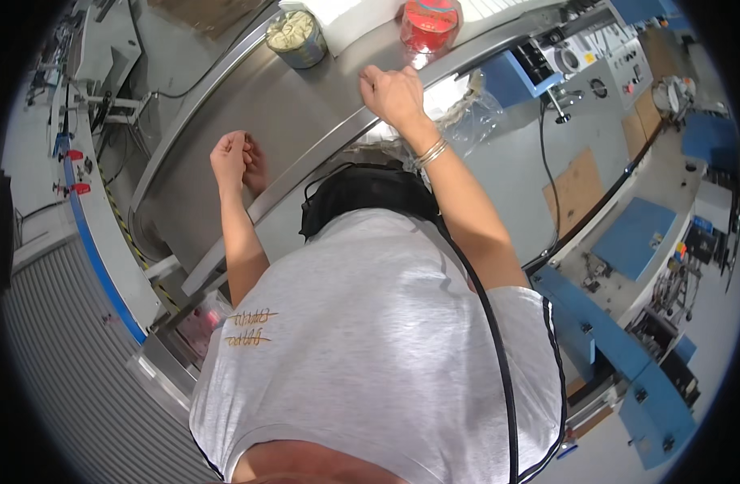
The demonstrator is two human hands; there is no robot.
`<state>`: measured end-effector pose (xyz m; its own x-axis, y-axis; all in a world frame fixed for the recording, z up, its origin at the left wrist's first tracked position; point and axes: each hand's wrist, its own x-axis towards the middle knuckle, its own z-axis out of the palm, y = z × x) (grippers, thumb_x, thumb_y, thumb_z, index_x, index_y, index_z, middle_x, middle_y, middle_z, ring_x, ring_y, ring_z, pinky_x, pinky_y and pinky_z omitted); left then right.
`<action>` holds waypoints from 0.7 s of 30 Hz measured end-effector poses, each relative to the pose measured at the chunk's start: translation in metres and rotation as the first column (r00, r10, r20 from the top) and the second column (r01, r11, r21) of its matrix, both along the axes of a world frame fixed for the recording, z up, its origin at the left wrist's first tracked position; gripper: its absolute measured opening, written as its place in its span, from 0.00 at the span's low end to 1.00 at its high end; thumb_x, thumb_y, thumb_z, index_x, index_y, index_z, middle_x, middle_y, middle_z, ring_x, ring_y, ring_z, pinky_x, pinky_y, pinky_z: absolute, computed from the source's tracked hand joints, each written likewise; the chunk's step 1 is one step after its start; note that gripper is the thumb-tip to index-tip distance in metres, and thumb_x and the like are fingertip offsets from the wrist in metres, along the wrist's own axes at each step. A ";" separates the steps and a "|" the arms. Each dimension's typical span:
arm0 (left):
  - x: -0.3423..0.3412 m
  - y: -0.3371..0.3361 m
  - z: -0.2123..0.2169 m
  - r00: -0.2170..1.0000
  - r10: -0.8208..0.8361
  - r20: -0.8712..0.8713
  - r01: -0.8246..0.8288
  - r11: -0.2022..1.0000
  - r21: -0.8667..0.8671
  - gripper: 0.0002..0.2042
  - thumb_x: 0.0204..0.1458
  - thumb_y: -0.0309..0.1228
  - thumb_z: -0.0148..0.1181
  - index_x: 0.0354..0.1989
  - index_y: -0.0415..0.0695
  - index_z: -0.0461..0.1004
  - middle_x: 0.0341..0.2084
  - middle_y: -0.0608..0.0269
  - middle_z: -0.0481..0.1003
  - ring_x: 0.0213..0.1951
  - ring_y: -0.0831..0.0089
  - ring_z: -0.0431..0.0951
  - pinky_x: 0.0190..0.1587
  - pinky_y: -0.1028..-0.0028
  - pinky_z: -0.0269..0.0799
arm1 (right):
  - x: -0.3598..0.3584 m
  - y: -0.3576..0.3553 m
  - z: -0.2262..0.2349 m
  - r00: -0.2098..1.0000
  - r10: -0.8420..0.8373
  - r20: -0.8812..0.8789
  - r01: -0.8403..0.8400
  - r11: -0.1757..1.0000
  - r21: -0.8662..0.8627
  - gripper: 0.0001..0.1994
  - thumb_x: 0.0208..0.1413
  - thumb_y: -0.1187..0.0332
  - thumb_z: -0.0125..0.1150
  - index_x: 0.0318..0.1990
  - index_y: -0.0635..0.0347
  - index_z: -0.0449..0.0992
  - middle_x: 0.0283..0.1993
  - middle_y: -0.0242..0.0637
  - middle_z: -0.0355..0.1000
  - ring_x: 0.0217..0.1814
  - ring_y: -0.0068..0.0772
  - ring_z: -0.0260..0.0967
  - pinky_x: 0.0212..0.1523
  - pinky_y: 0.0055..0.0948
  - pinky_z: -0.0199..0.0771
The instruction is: Loading stacks of paper napkins from a conveyor belt into a packaging machine.
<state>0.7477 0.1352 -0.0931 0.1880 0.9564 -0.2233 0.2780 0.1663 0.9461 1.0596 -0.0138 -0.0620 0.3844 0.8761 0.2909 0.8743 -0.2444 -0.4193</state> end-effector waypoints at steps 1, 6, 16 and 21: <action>0.000 0.000 0.001 1.000 0.012 -0.007 -0.013 1.000 -0.013 0.07 0.60 0.30 0.60 0.34 0.39 0.79 0.22 0.68 0.76 0.18 0.86 0.68 0.18 0.83 0.58 | 0.002 0.002 0.004 1.000 0.004 -0.027 -0.006 0.998 -0.064 0.10 0.56 0.57 0.61 0.37 0.50 0.81 0.22 0.38 0.76 0.28 0.42 0.76 0.34 0.38 0.71; 0.008 -0.006 0.018 0.997 0.076 -0.032 -0.077 0.996 -0.039 0.07 0.59 0.30 0.61 0.34 0.40 0.79 0.22 0.68 0.75 0.19 0.86 0.68 0.19 0.83 0.59 | 0.012 0.013 0.017 0.973 0.064 -0.221 -0.122 0.958 -0.261 0.13 0.54 0.51 0.64 0.34 0.49 0.82 0.25 0.34 0.79 0.30 0.41 0.78 0.30 0.39 0.75; 0.085 -0.111 0.104 0.853 -0.517 -0.073 0.515 0.856 -0.053 0.12 0.57 0.29 0.63 0.48 0.40 0.79 0.31 0.63 0.80 0.32 0.78 0.77 0.37 0.77 0.72 | 0.012 0.013 0.010 0.982 0.116 -0.150 -0.139 0.978 -0.157 0.14 0.56 0.51 0.61 0.34 0.50 0.82 0.26 0.38 0.78 0.30 0.45 0.78 0.31 0.42 0.75; 0.096 -0.122 0.103 0.725 -0.639 -0.258 0.658 0.753 -0.018 0.14 0.56 0.27 0.59 0.51 0.39 0.76 0.36 0.51 0.80 0.36 0.62 0.80 0.41 0.70 0.73 | 0.012 0.015 0.013 0.985 0.111 -0.130 -0.138 0.965 -0.222 0.14 0.57 0.51 0.60 0.34 0.50 0.83 0.26 0.41 0.78 0.30 0.47 0.77 0.31 0.43 0.75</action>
<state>0.8436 0.0133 0.0100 0.7192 0.6352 -0.2813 0.5057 -0.2010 0.8390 1.0718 0.0013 -0.0487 0.2869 0.9572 0.0372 0.8531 -0.2376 -0.4644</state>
